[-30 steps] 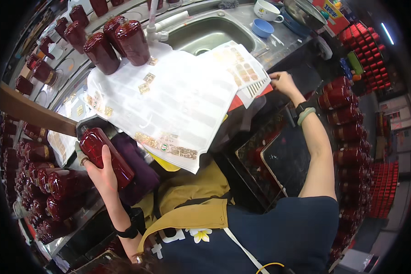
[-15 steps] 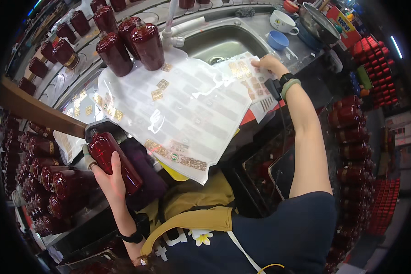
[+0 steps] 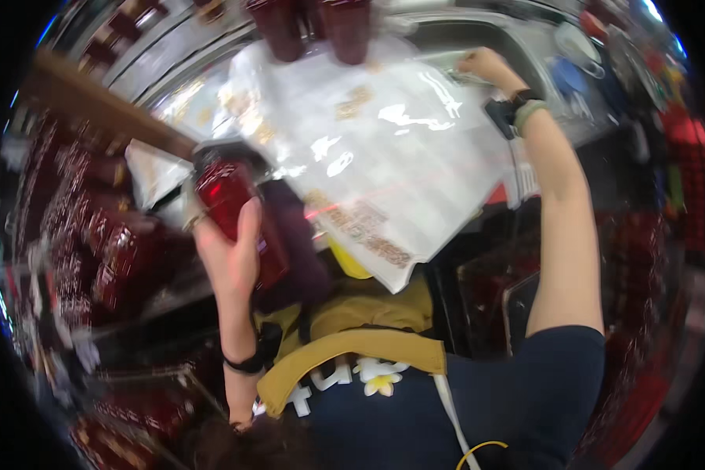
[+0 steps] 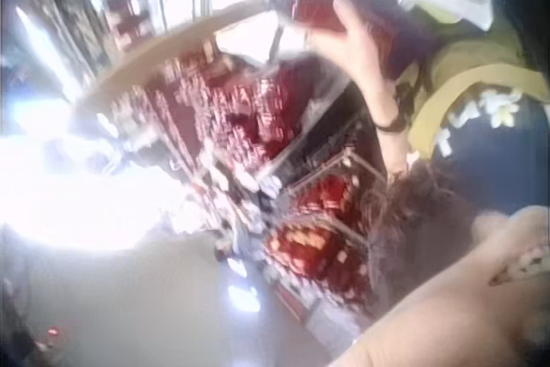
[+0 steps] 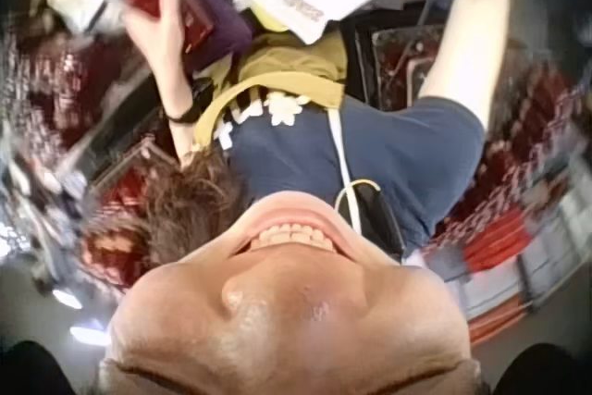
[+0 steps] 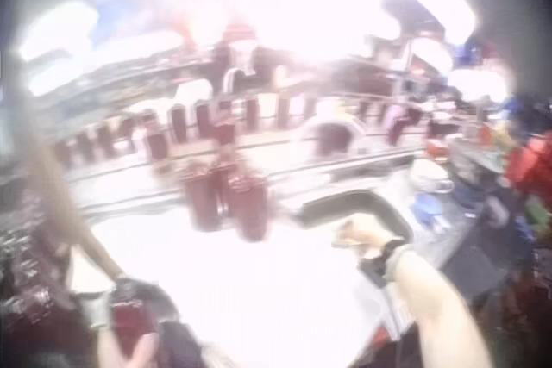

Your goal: Applying decorative labels and gold bands to red glass liquor bottles at a manufacturing workstation.

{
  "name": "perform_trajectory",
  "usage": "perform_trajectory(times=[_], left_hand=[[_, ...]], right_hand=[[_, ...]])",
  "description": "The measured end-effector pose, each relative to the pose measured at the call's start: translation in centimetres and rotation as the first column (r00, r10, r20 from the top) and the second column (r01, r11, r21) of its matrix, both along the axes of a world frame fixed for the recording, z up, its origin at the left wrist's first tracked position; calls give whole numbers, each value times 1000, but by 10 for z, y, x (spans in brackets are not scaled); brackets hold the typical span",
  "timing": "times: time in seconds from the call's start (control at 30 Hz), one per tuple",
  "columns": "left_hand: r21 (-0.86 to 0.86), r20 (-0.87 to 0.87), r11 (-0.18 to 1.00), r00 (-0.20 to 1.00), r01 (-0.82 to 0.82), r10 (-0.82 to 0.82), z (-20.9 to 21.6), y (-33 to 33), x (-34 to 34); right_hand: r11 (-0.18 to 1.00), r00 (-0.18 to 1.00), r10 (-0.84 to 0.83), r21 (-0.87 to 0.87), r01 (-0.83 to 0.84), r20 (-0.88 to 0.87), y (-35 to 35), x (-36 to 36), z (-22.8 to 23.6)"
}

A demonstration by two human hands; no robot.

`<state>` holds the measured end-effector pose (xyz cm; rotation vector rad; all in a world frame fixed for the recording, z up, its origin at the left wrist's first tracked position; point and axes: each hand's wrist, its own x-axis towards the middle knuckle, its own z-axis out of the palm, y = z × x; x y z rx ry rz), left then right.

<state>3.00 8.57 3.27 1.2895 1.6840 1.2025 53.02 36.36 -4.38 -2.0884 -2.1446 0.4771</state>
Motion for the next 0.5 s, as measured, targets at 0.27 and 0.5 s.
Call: perform_trajectory(times=[0.27,0.5], left_hand=[[-7,365,999,930,35,-30,4,-8,-22],[58,472,994,875,93,-110,-10,-8,-26]], right_hand=[[957,994,86,283,-64,-65,8,-50,45],[884,926,303,428,-185,-226,-114,-187,126]])
